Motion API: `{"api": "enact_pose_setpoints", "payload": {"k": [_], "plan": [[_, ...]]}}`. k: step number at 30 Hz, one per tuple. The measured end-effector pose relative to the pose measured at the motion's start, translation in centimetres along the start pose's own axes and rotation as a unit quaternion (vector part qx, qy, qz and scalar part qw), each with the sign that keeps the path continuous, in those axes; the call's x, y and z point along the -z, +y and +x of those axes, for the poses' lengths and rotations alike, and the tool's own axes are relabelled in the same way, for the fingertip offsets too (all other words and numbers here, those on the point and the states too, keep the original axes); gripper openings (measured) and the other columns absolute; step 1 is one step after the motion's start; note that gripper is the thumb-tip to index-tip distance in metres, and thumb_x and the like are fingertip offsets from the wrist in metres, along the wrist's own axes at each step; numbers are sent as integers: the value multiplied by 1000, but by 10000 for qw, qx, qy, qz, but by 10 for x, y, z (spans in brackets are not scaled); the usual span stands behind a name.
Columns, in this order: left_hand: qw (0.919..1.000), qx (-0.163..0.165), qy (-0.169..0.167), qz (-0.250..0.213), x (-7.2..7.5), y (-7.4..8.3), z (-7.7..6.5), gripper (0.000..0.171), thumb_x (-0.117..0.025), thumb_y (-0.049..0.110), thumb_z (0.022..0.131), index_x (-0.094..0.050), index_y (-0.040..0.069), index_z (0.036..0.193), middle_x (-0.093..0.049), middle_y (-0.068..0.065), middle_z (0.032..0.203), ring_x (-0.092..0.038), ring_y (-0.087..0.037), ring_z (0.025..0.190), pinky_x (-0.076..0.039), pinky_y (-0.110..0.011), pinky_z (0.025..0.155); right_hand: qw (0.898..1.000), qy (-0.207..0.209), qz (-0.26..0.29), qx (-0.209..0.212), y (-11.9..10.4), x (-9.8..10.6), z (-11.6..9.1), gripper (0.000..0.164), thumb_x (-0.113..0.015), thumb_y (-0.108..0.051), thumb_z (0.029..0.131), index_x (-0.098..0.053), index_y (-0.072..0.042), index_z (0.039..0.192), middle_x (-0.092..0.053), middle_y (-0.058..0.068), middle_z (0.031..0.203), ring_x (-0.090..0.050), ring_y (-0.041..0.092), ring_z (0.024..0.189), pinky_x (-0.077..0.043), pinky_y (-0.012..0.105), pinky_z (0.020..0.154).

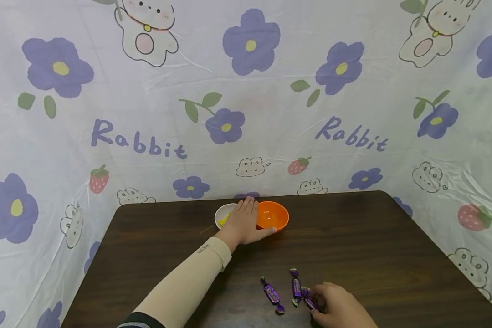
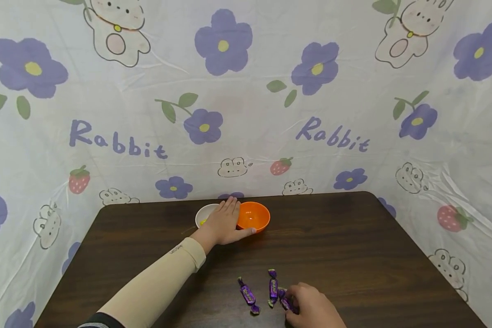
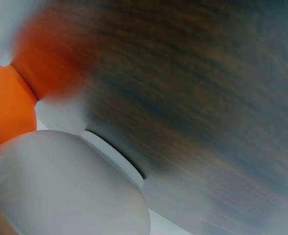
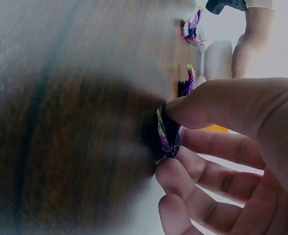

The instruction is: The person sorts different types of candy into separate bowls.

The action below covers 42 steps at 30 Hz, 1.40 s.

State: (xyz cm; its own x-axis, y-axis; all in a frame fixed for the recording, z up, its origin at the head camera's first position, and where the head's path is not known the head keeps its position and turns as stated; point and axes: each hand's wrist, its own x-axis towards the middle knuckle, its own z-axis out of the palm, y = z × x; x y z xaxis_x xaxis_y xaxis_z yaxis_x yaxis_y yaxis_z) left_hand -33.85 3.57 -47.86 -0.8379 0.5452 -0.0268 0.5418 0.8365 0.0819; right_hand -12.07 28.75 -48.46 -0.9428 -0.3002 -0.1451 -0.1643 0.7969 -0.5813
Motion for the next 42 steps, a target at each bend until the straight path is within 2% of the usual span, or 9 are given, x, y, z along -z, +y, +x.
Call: {"api": "enact_pose_setpoints", "payload": {"k": [6, 12, 20, 25, 31, 34, 42], "plan": [[10000, -36, 42, 25, -1, 0, 1, 110, -31, 84, 98, -26, -1, 167, -24, -18, 176, -20, -32, 166, -15, -46, 136, 9998, -192, 85, 42, 2, 2, 1, 19, -78, -11, 88, -75, -7, 107, -60, -2, 85, -50, 4, 71, -46, 25, 60], [10000, -22, 17, 47, -2, 0, 2, 111, -29, 85, 97, -26, -1, 167, -23, -18, 176, -20, -32, 166, -15, -46, 136, 9998, -175, 96, -2, 2, 6, 1, 19, -79, -11, 90, -76, -6, 108, -61, -2, 85, -51, 5, 69, -46, 26, 59], [10000, -18, -40, 12, -5, -1, 4, 109, -31, 84, 98, -24, 0, 168, -21, -18, 177, -17, -32, 166, -12, -45, 136, 9992, 220, -113, 325, -2, 15, 3, 21, -82, -14, 90, -75, -8, 109, -65, -5, 90, -49, 1, 71, -46, 24, 60], [10000, -27, -67, -4, -7, -1, 6, 110, -31, 84, 98, -23, 0, 168, -19, -17, 177, -16, -32, 167, -10, -44, 136, 9961, 675, -282, 493, -9, 22, 8, 22, -82, -12, 89, -76, -10, 110, -69, -5, 96, -53, -1, 77, -51, 23, 65], [10000, -49, -23, 29, -5, -3, 4, 110, -30, 85, 98, -24, 0, 168, -21, -18, 177, -17, -32, 167, -13, -45, 136, 9870, 1341, -387, 790, -22, 30, 25, 22, -80, -6, 91, -76, -11, 112, -66, -7, 94, -55, -2, 79, -54, 21, 68], [10000, -47, -22, 23, -4, -3, 4, 110, -29, 85, 98, -24, 0, 168, -21, -18, 177, -18, -31, 166, -14, -45, 136, 9843, 1503, -417, 821, -28, 34, 36, 21, -79, -4, 92, -76, -11, 112, -64, -7, 93, -56, -1, 80, -55, 21, 69], [10000, -16, 14, -80, -2, 0, 2, 108, -32, 82, 99, -24, 0, 168, -21, -17, 177, -18, -32, 166, -12, -44, 136, 9839, 1619, 146, 741, -40, 44, 62, 19, -76, -5, 95, -75, -7, 113, -70, 0, 99, -62, 6, 84, -58, 23, 74]]}}
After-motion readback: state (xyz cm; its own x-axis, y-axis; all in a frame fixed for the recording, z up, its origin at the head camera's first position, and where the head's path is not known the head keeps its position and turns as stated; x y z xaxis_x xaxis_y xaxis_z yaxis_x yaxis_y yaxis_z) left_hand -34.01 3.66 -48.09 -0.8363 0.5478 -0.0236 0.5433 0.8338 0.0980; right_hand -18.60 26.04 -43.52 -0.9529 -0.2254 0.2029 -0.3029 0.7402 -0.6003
